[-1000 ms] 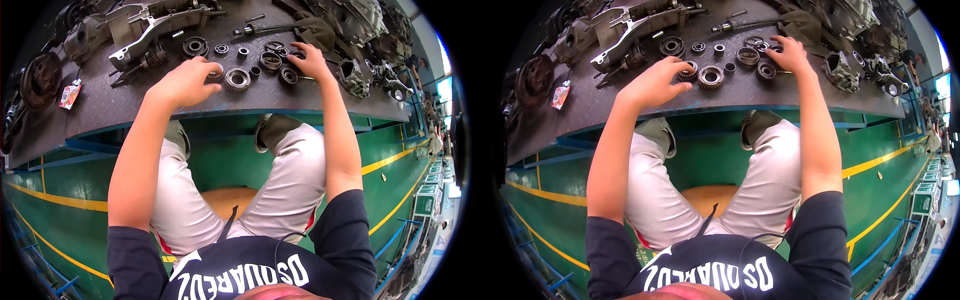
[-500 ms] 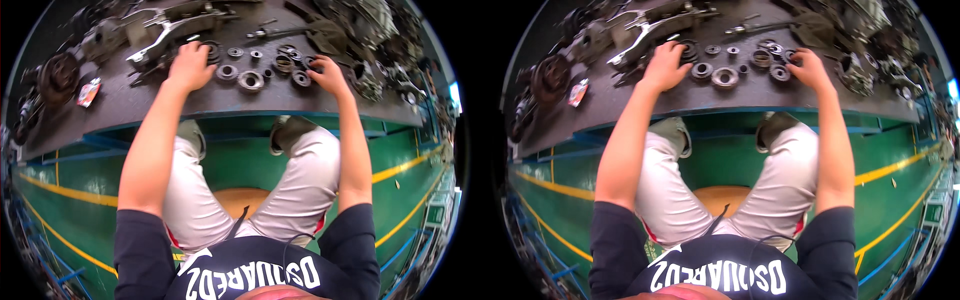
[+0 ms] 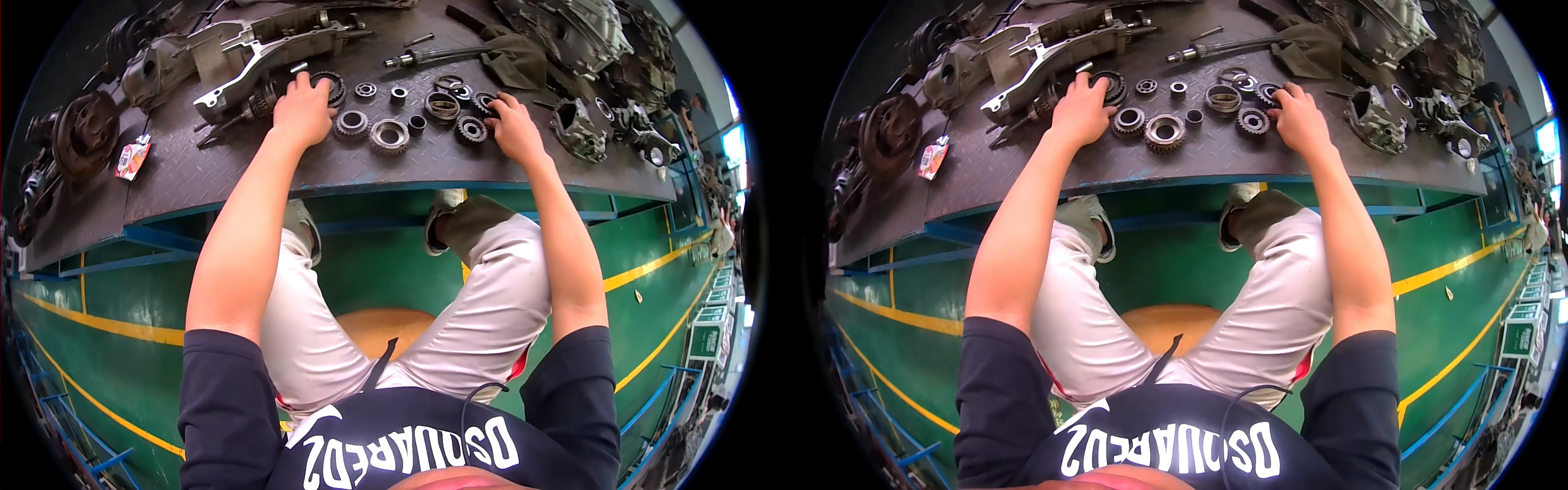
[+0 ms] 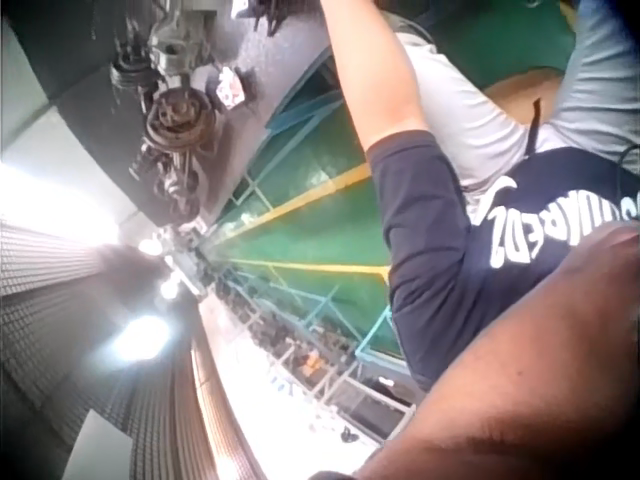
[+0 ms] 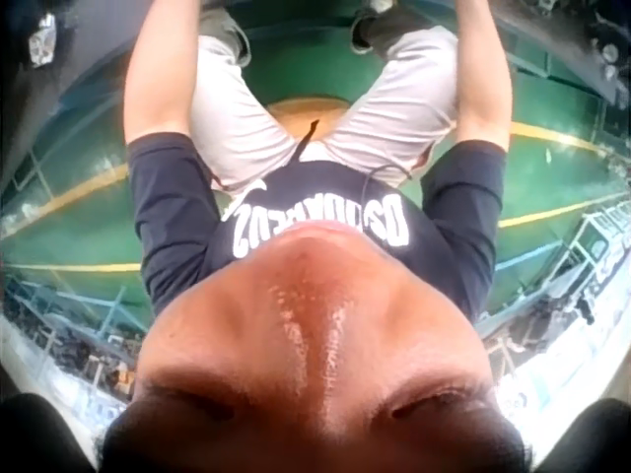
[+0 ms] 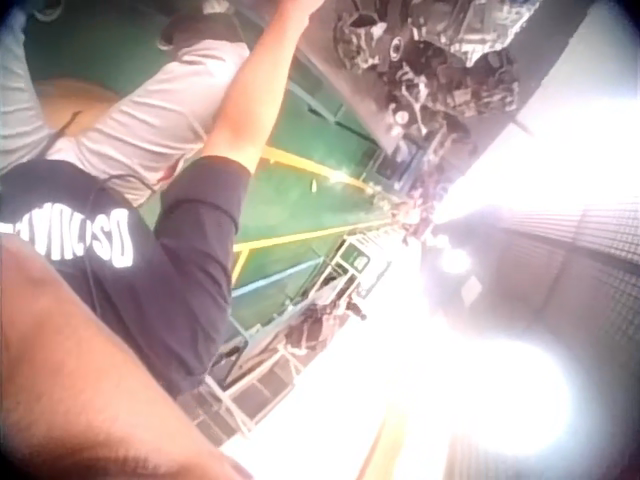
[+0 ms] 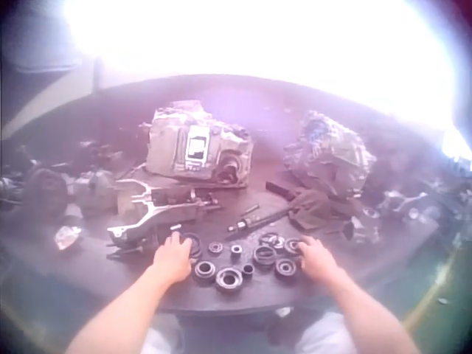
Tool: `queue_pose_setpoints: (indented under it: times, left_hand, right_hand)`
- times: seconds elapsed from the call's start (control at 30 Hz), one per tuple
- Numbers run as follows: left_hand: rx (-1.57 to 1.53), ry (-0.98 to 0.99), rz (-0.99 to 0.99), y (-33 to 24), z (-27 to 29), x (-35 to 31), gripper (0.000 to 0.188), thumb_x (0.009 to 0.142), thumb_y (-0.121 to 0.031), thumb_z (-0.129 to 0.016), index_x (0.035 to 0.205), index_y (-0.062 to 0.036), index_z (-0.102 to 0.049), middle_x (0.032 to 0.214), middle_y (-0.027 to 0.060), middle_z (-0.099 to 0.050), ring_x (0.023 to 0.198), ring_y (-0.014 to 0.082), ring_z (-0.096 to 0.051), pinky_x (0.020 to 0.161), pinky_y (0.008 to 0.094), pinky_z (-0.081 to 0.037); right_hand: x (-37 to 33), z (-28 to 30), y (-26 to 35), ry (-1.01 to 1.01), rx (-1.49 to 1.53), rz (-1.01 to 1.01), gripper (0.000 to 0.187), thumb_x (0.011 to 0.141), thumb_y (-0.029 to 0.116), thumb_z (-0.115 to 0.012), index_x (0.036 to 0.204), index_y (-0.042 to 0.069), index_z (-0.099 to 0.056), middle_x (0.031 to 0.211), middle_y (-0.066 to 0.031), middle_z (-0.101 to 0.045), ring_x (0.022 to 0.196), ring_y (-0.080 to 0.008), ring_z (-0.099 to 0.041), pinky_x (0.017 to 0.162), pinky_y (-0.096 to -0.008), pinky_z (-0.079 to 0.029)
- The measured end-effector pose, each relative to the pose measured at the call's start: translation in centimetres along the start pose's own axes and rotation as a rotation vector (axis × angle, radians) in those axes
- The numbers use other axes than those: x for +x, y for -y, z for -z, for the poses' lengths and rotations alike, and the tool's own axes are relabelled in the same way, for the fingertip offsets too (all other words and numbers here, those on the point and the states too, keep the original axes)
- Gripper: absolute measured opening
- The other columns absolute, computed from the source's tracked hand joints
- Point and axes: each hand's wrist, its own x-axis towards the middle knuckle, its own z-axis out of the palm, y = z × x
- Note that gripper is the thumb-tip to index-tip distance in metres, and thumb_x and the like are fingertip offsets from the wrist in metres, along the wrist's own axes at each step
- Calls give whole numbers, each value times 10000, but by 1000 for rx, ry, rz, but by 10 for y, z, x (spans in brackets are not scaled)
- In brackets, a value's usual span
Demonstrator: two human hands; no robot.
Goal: The person disassembles transmission components by sliding gears, bearings, and rings onto and off a shaft by hand, then organizes the disassembled parts across the workbench.
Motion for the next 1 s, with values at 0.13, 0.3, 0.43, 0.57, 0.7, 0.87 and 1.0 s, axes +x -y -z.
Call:
queue_pose_setpoints:
  times: [0.13, 0.3, 0.43, 0.57, 0.7, 0.87, 1.0]
  left_hand:
    - [-80, 27, 26, -5, -5, 5, 556, 953, -271, -777, 1425, -100, -537, 1442, 252, -497, 1309, 434, -588, 1044, 519, -551]
    - [-108, 62, 60, -8, 0, 10, 572, 944, -273, -784, 1429, -93, -538, 1443, 251, -498, 1305, 446, -592, 1046, 517, -554]
    - [-119, 61, 72, -7, 2, 10, 571, 929, -323, -803, 1421, -122, -594, 1420, 240, -525, 1290, 440, -609, 1032, 518, -561]
    - [-115, 57, 86, -10, 1, 10, 556, 923, -344, -809, 1404, -126, -635, 1430, 236, -525, 1300, 429, -605, 1047, 519, -553]
    - [-129, 72, 62, -8, 6, 9, 523, 890, -352, -842, 1313, -80, -696, 1430, 231, -545, 1324, 408, -597, 1067, 494, -558]
    - [-150, 101, 81, -8, 18, 5, 529, 861, -333, -841, 1313, -92, -709, 1444, 226, -556, 1345, 394, -590, 1087, 492, -549]
    - [-186, 202, 85, -6, 26, 8, 491, 855, -254, -761, 1320, -100, -720, 1476, 214, -549, 1370, 381, -571, 1109, 483, -535]
  right_hand:
    - [12, -10, -30, -132, 333, -154, 329, 1025, 233, -688, 1259, 2, -707, 1338, -201, -683, 1240, -425, -626, 1050, -460, -505]
    - [6, -14, -50, -196, 442, -260, 332, 1026, 243, -688, 1218, -27, -719, 1238, -213, -711, 1187, -399, -654, 1028, -434, -501]
    - [9, -15, -58, -329, 390, -164, 277, 984, 191, -737, 1161, -22, -744, 1195, -217, -699, 1154, -385, -656, 1031, -423, -506]
    - [0, -15, -57, -322, 240, -60, 252, 922, 113, -782, 1141, -9, -758, 1290, -221, -651, 1198, -396, -634, 1046, -430, -519]
    - [-6, -8, -44, -243, 185, 11, 297, 870, 86, -826, 1137, -19, -752, 1332, -224, -627, 1209, -398, -635, 1055, -431, -525]
    - [-8, -3, -40, -206, 167, 1, 328, 875, 113, -833, 1160, -17, -736, 1371, -209, -608, 1232, -397, -626, 1070, -435, -515]
    - [-9, -5, -44, -184, 174, 6, 328, 887, 123, -822, 1172, -12, -732, 1377, -210, -605, 1235, -402, -624, 1071, -440, -514]
